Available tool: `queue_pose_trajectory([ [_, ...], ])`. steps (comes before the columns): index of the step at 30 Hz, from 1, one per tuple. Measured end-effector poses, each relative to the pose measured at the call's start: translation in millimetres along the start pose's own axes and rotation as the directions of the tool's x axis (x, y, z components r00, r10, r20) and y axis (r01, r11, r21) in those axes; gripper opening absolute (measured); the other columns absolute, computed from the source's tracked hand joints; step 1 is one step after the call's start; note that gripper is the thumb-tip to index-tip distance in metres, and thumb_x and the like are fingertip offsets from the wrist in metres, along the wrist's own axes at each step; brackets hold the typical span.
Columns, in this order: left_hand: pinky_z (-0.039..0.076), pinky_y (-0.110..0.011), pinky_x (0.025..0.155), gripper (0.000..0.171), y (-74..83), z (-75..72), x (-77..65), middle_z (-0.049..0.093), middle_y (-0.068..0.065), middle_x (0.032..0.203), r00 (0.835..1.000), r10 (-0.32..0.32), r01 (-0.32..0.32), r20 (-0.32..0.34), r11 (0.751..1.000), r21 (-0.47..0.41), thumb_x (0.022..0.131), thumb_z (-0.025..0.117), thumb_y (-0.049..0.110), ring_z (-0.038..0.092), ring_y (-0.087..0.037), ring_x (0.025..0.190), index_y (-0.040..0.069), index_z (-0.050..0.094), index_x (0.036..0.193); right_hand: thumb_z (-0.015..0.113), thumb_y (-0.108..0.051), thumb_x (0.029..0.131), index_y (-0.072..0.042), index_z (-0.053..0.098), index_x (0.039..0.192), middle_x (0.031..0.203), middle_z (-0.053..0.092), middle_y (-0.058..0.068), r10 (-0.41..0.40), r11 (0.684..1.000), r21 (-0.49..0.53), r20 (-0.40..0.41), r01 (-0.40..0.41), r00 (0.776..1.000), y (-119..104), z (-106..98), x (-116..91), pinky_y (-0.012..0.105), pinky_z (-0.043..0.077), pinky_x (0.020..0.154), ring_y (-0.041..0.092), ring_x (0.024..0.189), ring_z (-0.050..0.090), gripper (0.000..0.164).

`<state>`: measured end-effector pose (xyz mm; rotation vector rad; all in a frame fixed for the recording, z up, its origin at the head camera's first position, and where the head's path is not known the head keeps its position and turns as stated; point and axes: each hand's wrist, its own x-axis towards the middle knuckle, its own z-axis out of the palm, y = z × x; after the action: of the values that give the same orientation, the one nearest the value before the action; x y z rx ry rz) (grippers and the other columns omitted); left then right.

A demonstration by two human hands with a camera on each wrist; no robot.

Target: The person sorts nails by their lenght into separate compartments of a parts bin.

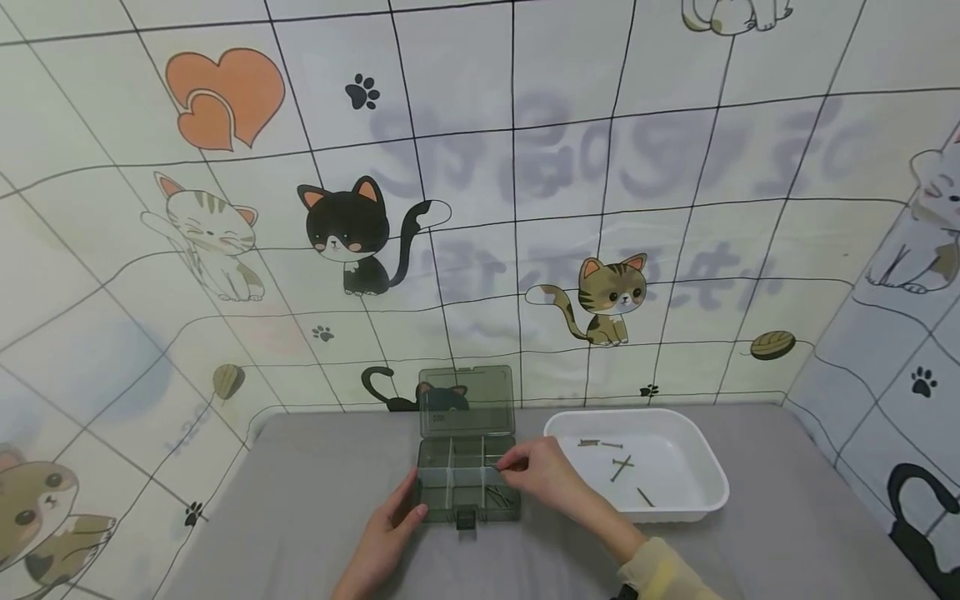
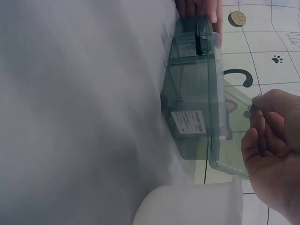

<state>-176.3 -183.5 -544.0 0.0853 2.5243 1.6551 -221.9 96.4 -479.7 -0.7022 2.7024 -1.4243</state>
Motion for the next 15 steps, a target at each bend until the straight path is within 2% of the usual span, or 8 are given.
queue_pose_trajectory([
  [8,0.027,-0.048,0.110,0.061,-1.4,1.5,0.9,0.028,-0.010,0.152,1.000,0.005,-0.005,-0.012,1.000,-0.007,0.095,0.058,0.031,0.023,-0.030,0.139,0.016,0.032,0.149,0.071,-0.010,0.081,-0.011,0.075,0.085,0.080,0.070,-0.001,-0.016,1.000,-0.007,-0.020,0.016,1.000,-0.5,0.1,-0.8,0.020,0.052,0.060,0.003,0.068,0.060,0.006],
  [15,0.028,-0.048,0.109,0.061,-2.7,2.4,0.9,0.029,-0.011,0.152,1.000,0.019,-0.019,-0.018,1.000,0.007,0.095,0.057,0.030,0.024,-0.032,0.139,0.014,0.032,0.149,0.073,-0.009,0.082,-0.012,0.075,0.086,0.081,0.068,-0.007,-0.024,0.999,0.021,-0.050,0.025,0.998,0.6,-6.8,-3.4,0.021,0.052,0.060,0.005,0.069,0.060,0.006],
])
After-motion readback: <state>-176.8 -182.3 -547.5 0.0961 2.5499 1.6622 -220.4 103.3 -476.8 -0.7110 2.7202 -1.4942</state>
